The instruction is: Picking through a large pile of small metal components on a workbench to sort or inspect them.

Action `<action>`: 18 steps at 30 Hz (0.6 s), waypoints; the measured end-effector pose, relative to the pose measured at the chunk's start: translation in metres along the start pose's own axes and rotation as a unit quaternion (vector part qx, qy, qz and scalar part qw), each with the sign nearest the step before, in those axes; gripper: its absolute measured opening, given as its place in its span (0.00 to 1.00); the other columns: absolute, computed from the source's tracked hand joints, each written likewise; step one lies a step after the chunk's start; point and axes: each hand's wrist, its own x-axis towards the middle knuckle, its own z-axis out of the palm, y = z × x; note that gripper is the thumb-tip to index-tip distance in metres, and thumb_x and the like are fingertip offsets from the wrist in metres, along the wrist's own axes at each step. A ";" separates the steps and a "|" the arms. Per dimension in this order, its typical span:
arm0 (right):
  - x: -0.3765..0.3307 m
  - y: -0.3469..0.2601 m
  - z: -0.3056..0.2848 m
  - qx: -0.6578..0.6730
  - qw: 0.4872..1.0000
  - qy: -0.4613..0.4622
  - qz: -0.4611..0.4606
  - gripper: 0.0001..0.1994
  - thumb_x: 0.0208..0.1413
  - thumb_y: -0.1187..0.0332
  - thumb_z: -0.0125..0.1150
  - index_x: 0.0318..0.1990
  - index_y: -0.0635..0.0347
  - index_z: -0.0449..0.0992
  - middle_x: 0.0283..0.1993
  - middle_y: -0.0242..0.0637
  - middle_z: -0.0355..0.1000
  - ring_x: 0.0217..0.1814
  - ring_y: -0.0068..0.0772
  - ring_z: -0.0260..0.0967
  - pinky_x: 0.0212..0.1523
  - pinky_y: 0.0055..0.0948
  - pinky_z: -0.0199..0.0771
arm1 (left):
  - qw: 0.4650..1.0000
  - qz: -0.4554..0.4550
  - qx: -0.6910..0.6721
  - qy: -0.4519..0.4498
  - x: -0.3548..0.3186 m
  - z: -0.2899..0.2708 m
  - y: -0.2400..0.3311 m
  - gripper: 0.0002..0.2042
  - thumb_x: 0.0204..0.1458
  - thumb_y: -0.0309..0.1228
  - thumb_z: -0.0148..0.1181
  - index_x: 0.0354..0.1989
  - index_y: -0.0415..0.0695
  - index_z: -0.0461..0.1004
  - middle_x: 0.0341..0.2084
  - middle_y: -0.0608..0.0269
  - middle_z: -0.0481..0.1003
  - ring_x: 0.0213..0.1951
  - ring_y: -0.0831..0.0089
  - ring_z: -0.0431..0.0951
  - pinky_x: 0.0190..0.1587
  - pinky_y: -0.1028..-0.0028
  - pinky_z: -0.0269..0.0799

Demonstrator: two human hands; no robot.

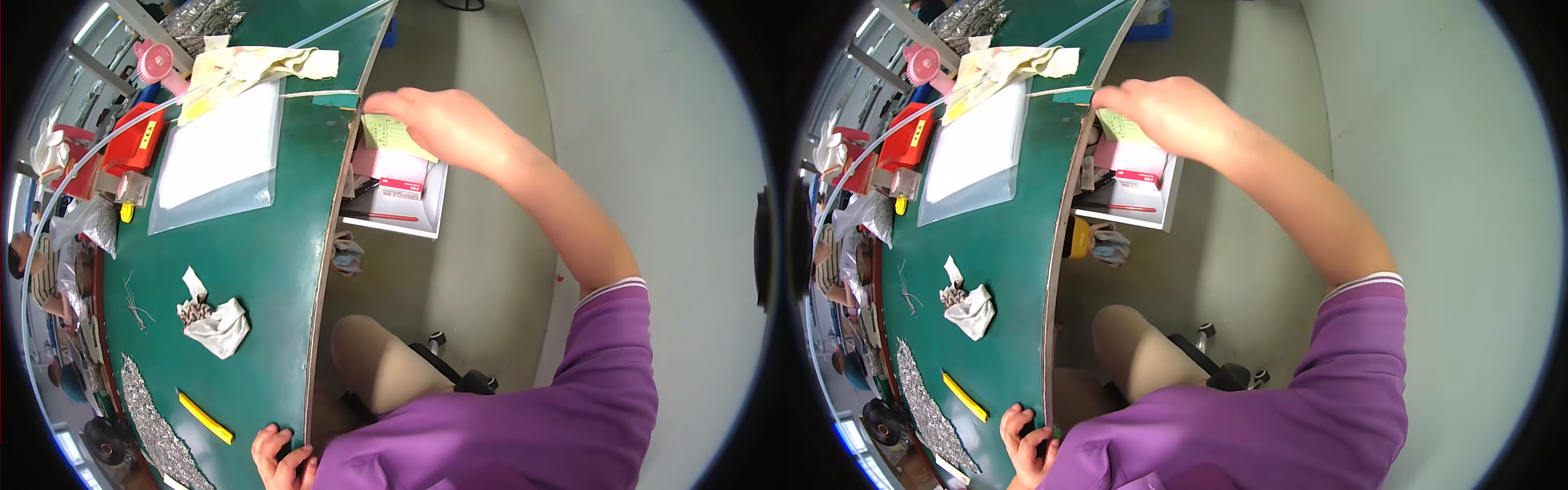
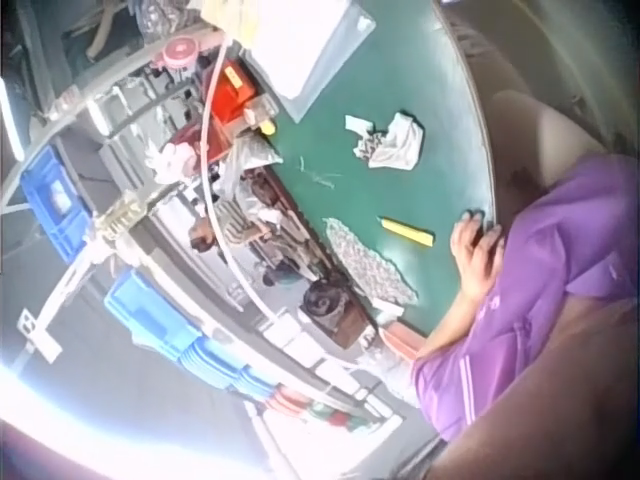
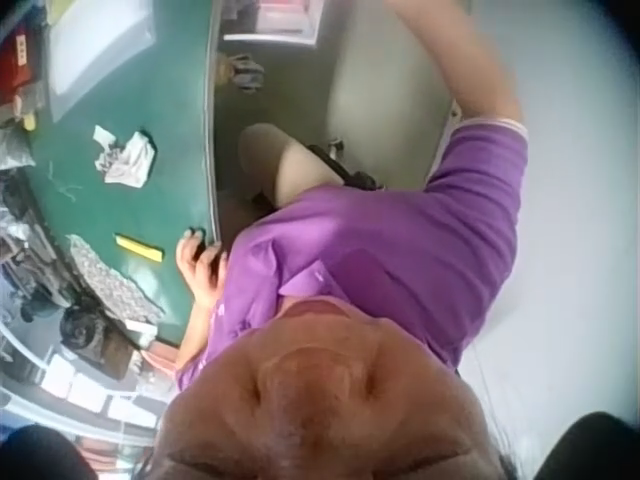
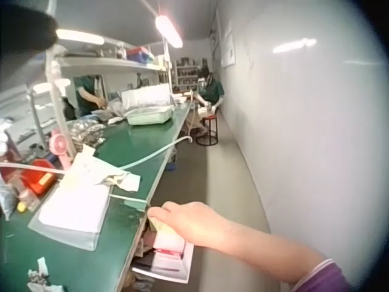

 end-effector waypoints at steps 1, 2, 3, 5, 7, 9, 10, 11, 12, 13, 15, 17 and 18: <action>-0.005 0.005 0.004 0.008 0.998 0.009 -0.068 0.16 0.47 0.80 0.49 0.44 0.53 0.71 0.42 0.35 0.68 0.39 0.42 0.71 0.36 0.36 0.74 | 1.000 0.001 0.001 -0.002 0.000 0.000 0.000 0.12 0.43 0.24 0.63 0.38 0.42 0.74 0.50 0.49 0.66 0.56 0.47 0.63 0.57 0.53 0.59; -0.007 0.005 0.008 -0.022 0.995 -0.001 -0.098 0.15 0.46 0.80 0.50 0.42 0.54 0.72 0.42 0.36 0.68 0.40 0.42 0.70 0.37 0.35 0.74 | 1.000 0.001 0.002 -0.004 0.000 0.000 0.000 0.12 0.43 0.24 0.63 0.38 0.42 0.74 0.50 0.48 0.66 0.56 0.47 0.63 0.57 0.53 0.59; -0.009 0.003 0.012 -0.052 0.990 -0.012 -0.128 0.13 0.46 0.80 0.50 0.40 0.56 0.72 0.42 0.36 0.67 0.41 0.41 0.69 0.38 0.33 0.74 | 1.000 0.001 -0.001 -0.001 0.001 0.001 0.001 0.11 0.43 0.24 0.63 0.38 0.42 0.74 0.50 0.48 0.66 0.56 0.47 0.63 0.57 0.53 0.58; -0.010 -0.004 0.026 -0.065 0.990 -0.001 -0.126 0.09 0.39 0.79 0.59 0.32 0.58 0.76 0.35 0.39 0.67 0.36 0.39 0.70 0.34 0.34 0.75 | 1.000 -0.003 0.000 -0.005 -0.001 0.001 0.000 0.11 0.44 0.24 0.63 0.38 0.42 0.74 0.50 0.48 0.67 0.55 0.47 0.63 0.57 0.53 0.59; -0.008 -0.010 0.029 -0.084 0.993 -0.062 -0.055 0.07 0.38 0.78 0.61 0.29 0.61 0.76 0.36 0.42 0.67 0.37 0.38 0.69 0.33 0.33 0.76 | 1.000 -0.005 0.000 -0.007 -0.001 0.000 -0.001 0.11 0.45 0.25 0.63 0.38 0.43 0.74 0.50 0.48 0.67 0.55 0.47 0.63 0.57 0.53 0.59; -0.001 -0.016 0.034 -0.134 0.985 -0.101 -0.038 0.10 0.37 0.75 0.64 0.32 0.62 0.77 0.37 0.42 0.67 0.37 0.36 0.69 0.32 0.30 0.76 | 1.000 0.003 0.011 -0.007 0.000 0.000 -0.001 0.10 0.46 0.27 0.62 0.38 0.44 0.74 0.49 0.48 0.67 0.54 0.47 0.64 0.56 0.53 0.60; 0.001 -0.026 0.029 -0.181 0.970 -0.158 -0.029 0.12 0.36 0.77 0.63 0.33 0.65 0.75 0.39 0.43 0.65 0.39 0.38 0.67 0.32 0.30 0.76 | 1.000 0.002 0.012 -0.008 0.000 0.000 -0.001 0.10 0.46 0.27 0.62 0.38 0.44 0.74 0.49 0.48 0.67 0.54 0.47 0.64 0.56 0.53 0.60; 0.001 -0.032 0.026 -0.227 0.950 -0.214 -0.020 0.15 0.34 0.79 0.62 0.35 0.68 0.73 0.41 0.44 0.64 0.42 0.39 0.65 0.32 0.30 0.75 | 1.000 0.003 0.009 -0.003 -0.001 0.001 -0.002 0.10 0.46 0.27 0.62 0.38 0.44 0.74 0.49 0.48 0.67 0.54 0.47 0.65 0.56 0.53 0.60; -0.001 -0.033 0.031 -0.276 0.940 -0.196 -0.035 0.14 0.35 0.79 0.60 0.35 0.68 0.73 0.37 0.45 0.65 0.41 0.41 0.66 0.30 0.29 0.75 | 1.000 0.004 0.005 0.003 -0.002 0.001 -0.003 0.09 0.47 0.28 0.62 0.37 0.44 0.74 0.49 0.49 0.67 0.53 0.47 0.65 0.55 0.54 0.60; -0.001 -0.032 0.032 -0.275 0.940 -0.197 -0.035 0.14 0.35 0.79 0.60 0.35 0.68 0.73 0.37 0.45 0.65 0.41 0.41 0.66 0.30 0.29 0.75 | 1.000 0.004 0.005 0.002 -0.002 0.001 -0.003 0.09 0.47 0.28 0.62 0.37 0.44 0.74 0.49 0.49 0.67 0.53 0.47 0.65 0.55 0.54 0.60; -0.004 -0.030 0.031 -0.198 0.966 -0.168 -0.005 0.12 0.38 0.79 0.58 0.35 0.68 0.73 0.32 0.46 0.67 0.38 0.41 0.69 0.30 0.31 0.75 | 1.000 0.006 0.014 0.005 -0.002 0.002 -0.003 0.09 0.46 0.29 0.62 0.37 0.45 0.74 0.49 0.49 0.67 0.53 0.48 0.66 0.55 0.54 0.61; -0.003 -0.022 0.018 -0.167 0.978 -0.124 -0.028 0.10 0.41 0.79 0.57 0.35 0.68 0.73 0.31 0.46 0.68 0.35 0.42 0.70 0.30 0.33 0.75 | 1.000 0.004 0.020 0.005 -0.003 0.002 -0.003 0.10 0.46 0.29 0.63 0.37 0.45 0.74 0.48 0.49 0.67 0.53 0.48 0.66 0.55 0.54 0.61; -0.004 -0.017 0.009 -0.135 0.986 -0.079 -0.051 0.09 0.43 0.78 0.55 0.35 0.68 0.72 0.29 0.46 0.68 0.33 0.44 0.71 0.30 0.34 0.75 | 1.000 0.003 0.026 0.005 -0.004 0.001 -0.003 0.10 0.46 0.29 0.63 0.37 0.45 0.74 0.48 0.50 0.67 0.53 0.48 0.66 0.55 0.54 0.62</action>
